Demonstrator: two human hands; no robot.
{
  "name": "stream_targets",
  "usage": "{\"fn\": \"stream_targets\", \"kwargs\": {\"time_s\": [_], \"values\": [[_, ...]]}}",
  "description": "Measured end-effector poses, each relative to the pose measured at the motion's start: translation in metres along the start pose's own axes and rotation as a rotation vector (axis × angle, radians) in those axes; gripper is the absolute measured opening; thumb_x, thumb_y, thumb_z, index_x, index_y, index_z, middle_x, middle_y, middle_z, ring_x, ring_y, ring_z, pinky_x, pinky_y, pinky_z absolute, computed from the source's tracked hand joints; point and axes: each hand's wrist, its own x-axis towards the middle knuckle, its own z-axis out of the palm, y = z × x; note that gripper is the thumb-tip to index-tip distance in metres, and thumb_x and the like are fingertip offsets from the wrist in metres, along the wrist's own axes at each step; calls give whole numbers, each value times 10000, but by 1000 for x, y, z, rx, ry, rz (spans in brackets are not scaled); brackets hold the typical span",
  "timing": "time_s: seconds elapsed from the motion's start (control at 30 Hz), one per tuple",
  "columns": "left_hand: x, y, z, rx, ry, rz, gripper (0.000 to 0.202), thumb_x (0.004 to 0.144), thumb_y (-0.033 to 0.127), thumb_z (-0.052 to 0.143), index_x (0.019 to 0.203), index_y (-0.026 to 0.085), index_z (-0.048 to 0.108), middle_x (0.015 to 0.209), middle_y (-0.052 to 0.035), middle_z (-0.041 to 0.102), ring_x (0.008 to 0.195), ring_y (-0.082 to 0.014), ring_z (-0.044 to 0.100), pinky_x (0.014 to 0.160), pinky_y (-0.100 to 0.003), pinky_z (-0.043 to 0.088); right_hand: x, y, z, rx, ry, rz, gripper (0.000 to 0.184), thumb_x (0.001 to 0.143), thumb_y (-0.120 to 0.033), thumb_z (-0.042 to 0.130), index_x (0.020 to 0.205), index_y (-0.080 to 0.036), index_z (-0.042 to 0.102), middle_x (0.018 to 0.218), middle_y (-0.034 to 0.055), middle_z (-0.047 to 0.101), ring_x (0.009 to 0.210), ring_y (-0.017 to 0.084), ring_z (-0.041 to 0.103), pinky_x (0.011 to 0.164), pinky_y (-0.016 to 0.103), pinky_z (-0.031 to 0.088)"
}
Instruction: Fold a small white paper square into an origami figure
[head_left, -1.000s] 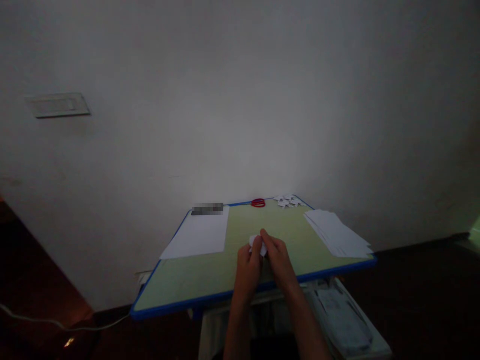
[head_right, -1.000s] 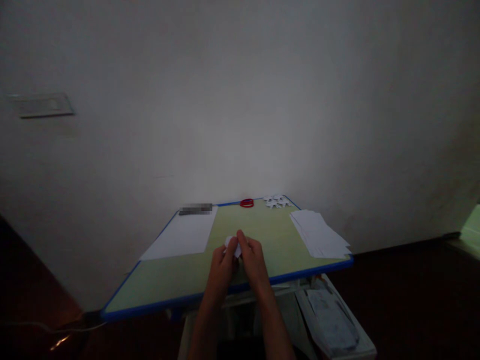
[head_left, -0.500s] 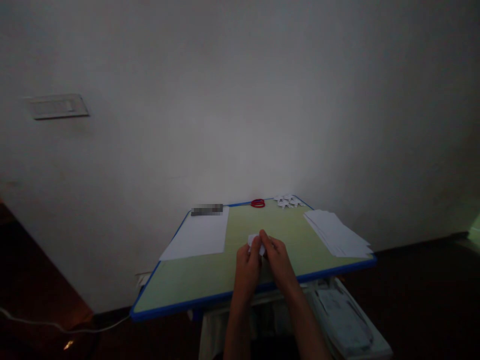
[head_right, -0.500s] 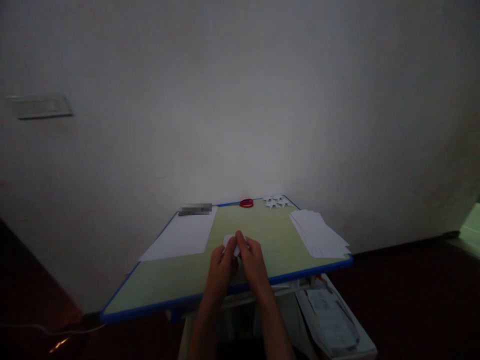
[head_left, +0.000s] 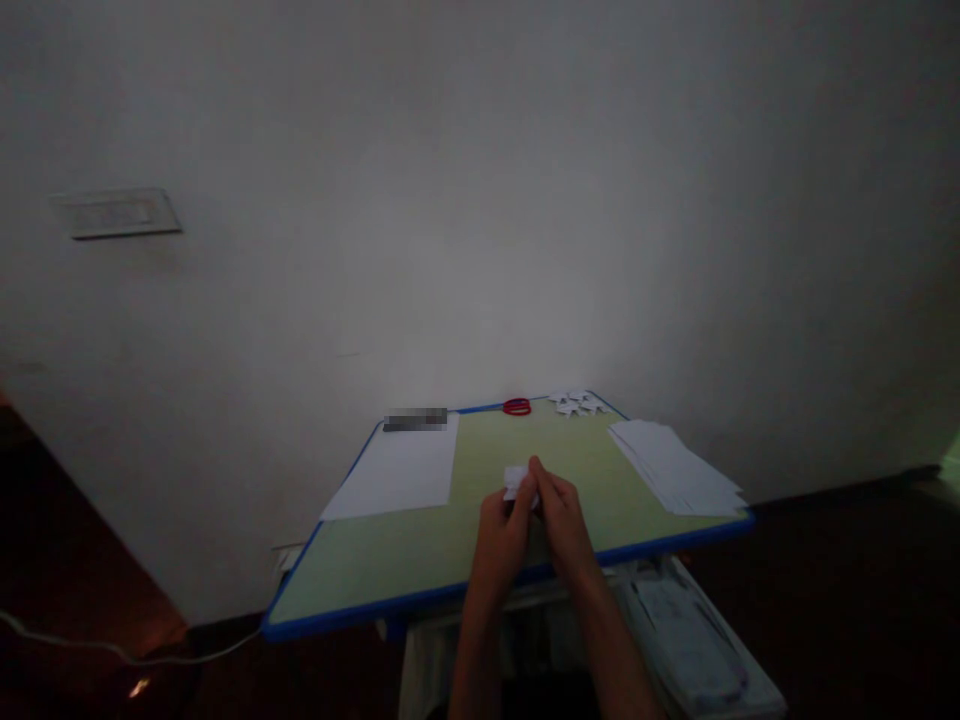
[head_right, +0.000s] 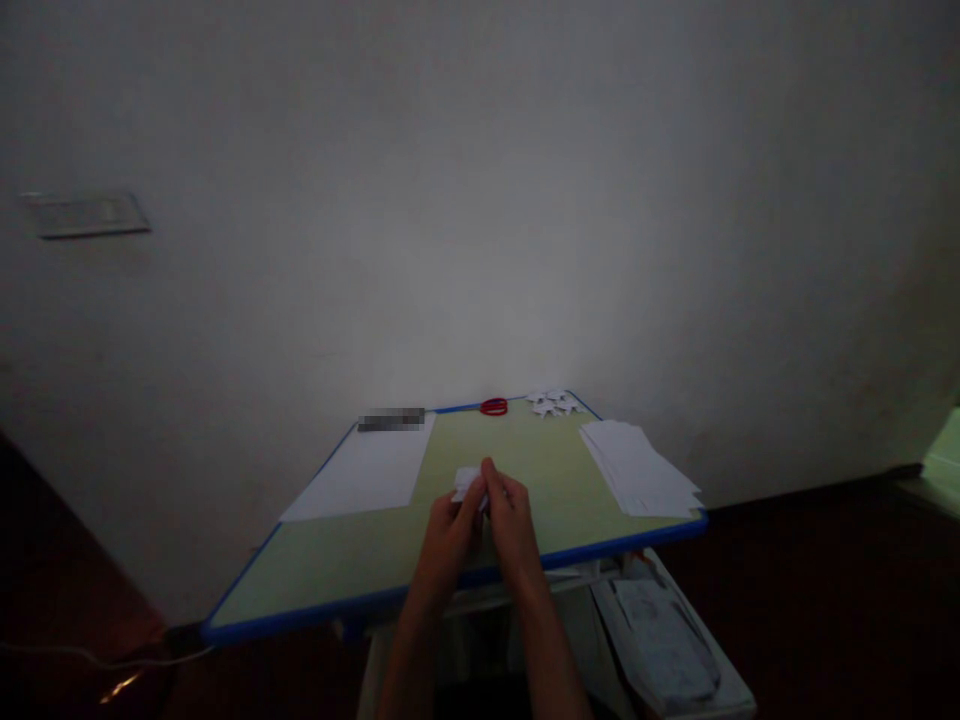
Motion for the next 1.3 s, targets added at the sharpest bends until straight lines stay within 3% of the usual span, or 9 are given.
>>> {"fn": "stream_targets", "kwargs": {"time_s": [0.17, 0.4, 0.6, 0.9, 1.03, 1.3], "values": [[-3, 1, -2, -97, 29, -54, 579, 783, 693, 627, 546, 195, 451, 477, 57, 369, 458, -83, 336, 451, -229, 260, -3, -5, 2, -59, -64, 1, 584, 808, -705, 663, 570, -200, 493, 526, -49, 407, 507, 112, 350, 476, 254, 279], [-5, 1, -2, -178, 27, -95, 532, 739, 627, 674, 526, 202, 435, 444, 72, 352, 419, -70, 315, 423, -218, 251, -3, -7, 0, 44, -80, 58, 557, 772, -687, 716, 607, -187, 533, 560, -38, 454, 507, 110, 390, 478, 248, 309], [-4, 3, 1, -281, 116, -128, 512, 692, 621, 719, 582, 202, 446, 464, 90, 351, 418, -61, 305, 413, -206, 238, -6, -16, 1, 145, -99, 93, 520, 700, -658, 774, 621, -183, 577, 595, -22, 482, 523, 111, 388, 455, 246, 306], [-5, -1, -1, -214, 36, -150, 494, 682, 617, 719, 602, 183, 498, 489, 64, 410, 434, -73, 354, 419, -212, 270, -3, -10, -4, 239, -49, 185, 508, 659, -609, 842, 605, -166, 601, 571, -26, 517, 519, 110, 439, 466, 230, 333], [-5, 0, -1, -159, -26, -121, 572, 724, 705, 666, 558, 193, 472, 450, 70, 357, 412, -71, 311, 414, -225, 241, -2, -8, -5, 198, -113, 155, 468, 699, -573, 833, 628, -152, 641, 599, -13, 562, 532, 120, 473, 491, 238, 360], [-4, 5, 1, 42, -41, 40, 643, 799, 761, 593, 539, 185, 475, 490, 37, 387, 506, -98, 350, 469, -243, 245, 1, -3, -2, 162, -54, 60, 518, 736, -649, 784, 658, -153, 658, 635, 10, 589, 630, 155, 511, 586, 261, 422]]}}
